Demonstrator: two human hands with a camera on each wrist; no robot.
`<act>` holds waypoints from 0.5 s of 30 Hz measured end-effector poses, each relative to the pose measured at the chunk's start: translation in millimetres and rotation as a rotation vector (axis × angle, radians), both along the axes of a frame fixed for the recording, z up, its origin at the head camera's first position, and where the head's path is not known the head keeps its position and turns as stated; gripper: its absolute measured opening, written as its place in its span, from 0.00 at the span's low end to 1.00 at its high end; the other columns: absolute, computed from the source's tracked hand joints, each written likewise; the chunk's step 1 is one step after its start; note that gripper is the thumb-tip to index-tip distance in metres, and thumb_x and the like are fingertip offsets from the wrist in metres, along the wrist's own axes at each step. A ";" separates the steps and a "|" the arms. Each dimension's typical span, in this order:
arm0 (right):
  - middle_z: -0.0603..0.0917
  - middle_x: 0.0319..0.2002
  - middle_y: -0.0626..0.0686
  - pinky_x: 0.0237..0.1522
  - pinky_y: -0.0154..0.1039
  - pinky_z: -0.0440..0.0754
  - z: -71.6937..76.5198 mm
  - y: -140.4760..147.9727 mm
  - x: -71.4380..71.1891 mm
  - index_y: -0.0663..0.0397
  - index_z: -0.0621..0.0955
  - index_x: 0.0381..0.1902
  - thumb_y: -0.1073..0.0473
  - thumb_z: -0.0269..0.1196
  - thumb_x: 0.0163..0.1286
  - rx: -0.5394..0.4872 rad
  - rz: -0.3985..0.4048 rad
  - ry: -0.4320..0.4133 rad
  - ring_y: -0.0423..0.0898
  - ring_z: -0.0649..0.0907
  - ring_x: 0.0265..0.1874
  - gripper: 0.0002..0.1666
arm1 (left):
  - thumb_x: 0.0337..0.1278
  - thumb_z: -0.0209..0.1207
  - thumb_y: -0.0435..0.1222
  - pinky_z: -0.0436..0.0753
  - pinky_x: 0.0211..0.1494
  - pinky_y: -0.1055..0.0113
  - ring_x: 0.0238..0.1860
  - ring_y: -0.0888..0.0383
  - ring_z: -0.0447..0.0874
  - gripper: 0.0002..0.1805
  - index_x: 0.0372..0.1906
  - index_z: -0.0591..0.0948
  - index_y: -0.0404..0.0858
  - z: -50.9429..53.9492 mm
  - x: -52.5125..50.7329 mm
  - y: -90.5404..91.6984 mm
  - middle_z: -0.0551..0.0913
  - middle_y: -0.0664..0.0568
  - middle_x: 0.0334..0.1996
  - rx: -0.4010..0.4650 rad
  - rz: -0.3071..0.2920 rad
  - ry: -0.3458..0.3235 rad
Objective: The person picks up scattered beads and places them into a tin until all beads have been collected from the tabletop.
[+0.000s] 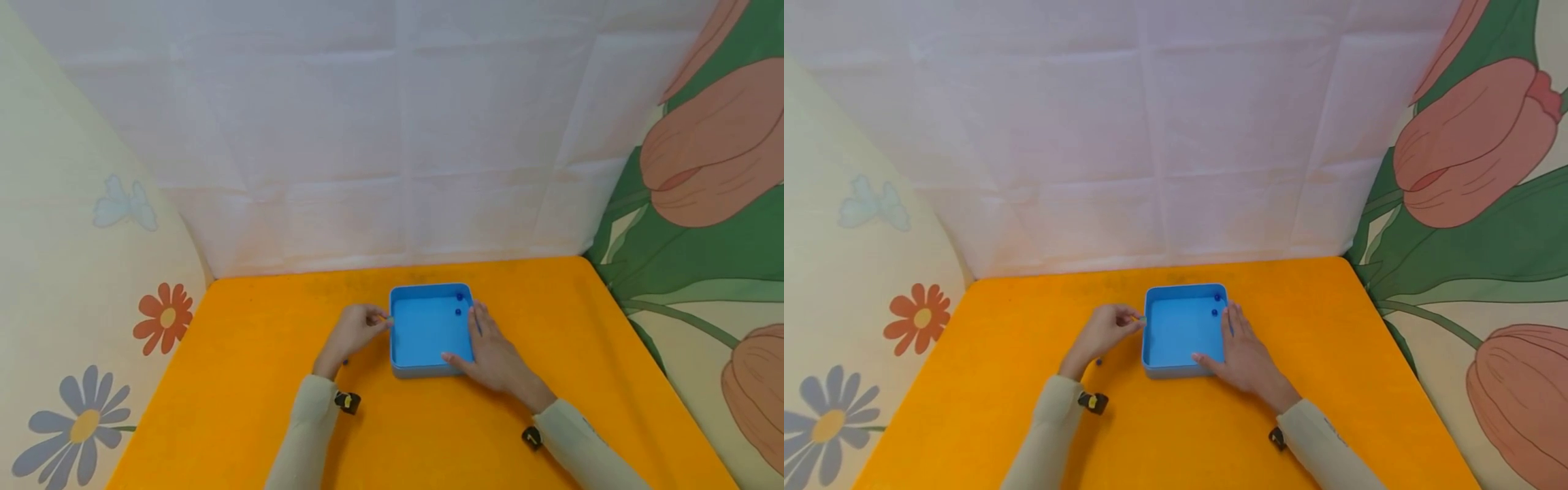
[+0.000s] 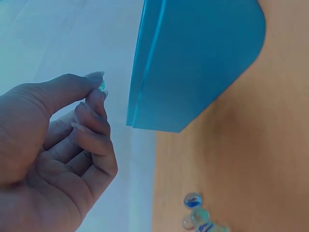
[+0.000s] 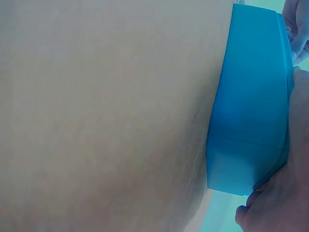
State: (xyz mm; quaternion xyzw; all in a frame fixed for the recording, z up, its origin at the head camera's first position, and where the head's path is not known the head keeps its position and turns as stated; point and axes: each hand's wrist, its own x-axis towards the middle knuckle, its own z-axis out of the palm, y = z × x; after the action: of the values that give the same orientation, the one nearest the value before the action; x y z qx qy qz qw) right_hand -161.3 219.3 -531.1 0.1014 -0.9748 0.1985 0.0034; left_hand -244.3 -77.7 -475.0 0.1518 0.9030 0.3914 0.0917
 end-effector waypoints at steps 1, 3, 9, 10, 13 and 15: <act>0.42 0.86 0.65 0.78 0.64 0.66 0.0 -0.1 -0.1 0.66 0.46 0.84 0.19 0.54 0.70 0.000 0.000 0.000 0.65 0.50 0.85 0.70 | 0.70 0.68 0.43 0.82 0.36 0.65 0.32 0.58 0.81 0.12 0.48 0.90 0.39 0.7 -0.2 1.3 0.89 0.51 0.34 0.002 0.000 0.000; 0.42 0.86 0.65 0.78 0.64 0.66 -0.3 -0.1 -0.2 0.66 0.47 0.84 0.19 0.54 0.70 0.004 -0.001 0.003 0.65 0.51 0.85 0.70 | 0.69 0.68 0.42 0.82 0.36 0.66 0.32 0.59 0.81 0.12 0.48 0.90 0.40 1.5 -1.1 4.0 0.89 0.51 0.34 0.005 0.001 0.002; 0.43 0.86 0.65 0.77 0.64 0.67 -0.8 -0.2 -0.6 0.66 0.47 0.84 0.19 0.54 0.70 0.013 -0.003 0.002 0.65 0.51 0.85 0.70 | 0.70 0.67 0.42 0.82 0.35 0.67 0.32 0.58 0.81 0.12 0.48 0.90 0.39 2.1 -4.6 9.3 0.89 0.51 0.34 0.040 -0.002 -0.023; 0.43 0.86 0.66 0.77 0.64 0.67 -0.7 -0.3 -0.6 0.66 0.47 0.84 0.19 0.54 0.70 0.013 -0.002 0.002 0.65 0.51 0.85 0.70 | 0.70 0.67 0.42 0.82 0.35 0.67 0.33 0.57 0.81 0.12 0.48 0.90 0.39 2.3 -5.0 9.9 0.89 0.50 0.35 0.046 -0.005 -0.024; 0.43 0.86 0.66 0.77 0.64 0.67 -0.1 -0.8 -0.4 0.67 0.46 0.84 0.19 0.54 0.70 0.010 -0.002 0.000 0.65 0.51 0.85 0.70 | 0.70 0.67 0.42 0.82 0.36 0.67 0.33 0.58 0.81 0.12 0.48 0.90 0.38 1.1 -6.4 12.2 0.90 0.49 0.37 0.051 -0.019 -0.004; 0.43 0.86 0.66 0.77 0.64 0.68 0.2 -1.0 -0.2 0.67 0.46 0.84 0.19 0.54 0.70 0.008 -0.003 -0.003 0.65 0.51 0.85 0.70 | 0.70 0.67 0.42 0.82 0.35 0.67 0.33 0.58 0.81 0.12 0.48 0.90 0.37 -0.7 -7.7 13.9 0.90 0.48 0.37 0.052 -0.028 0.009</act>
State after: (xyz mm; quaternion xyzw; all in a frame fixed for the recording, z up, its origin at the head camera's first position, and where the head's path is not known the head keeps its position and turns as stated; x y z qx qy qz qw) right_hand -161.5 218.2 -530.9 0.0996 -0.9758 0.1949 0.0016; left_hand -252.0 -63.9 -475.7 0.1687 0.8907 0.4127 0.0890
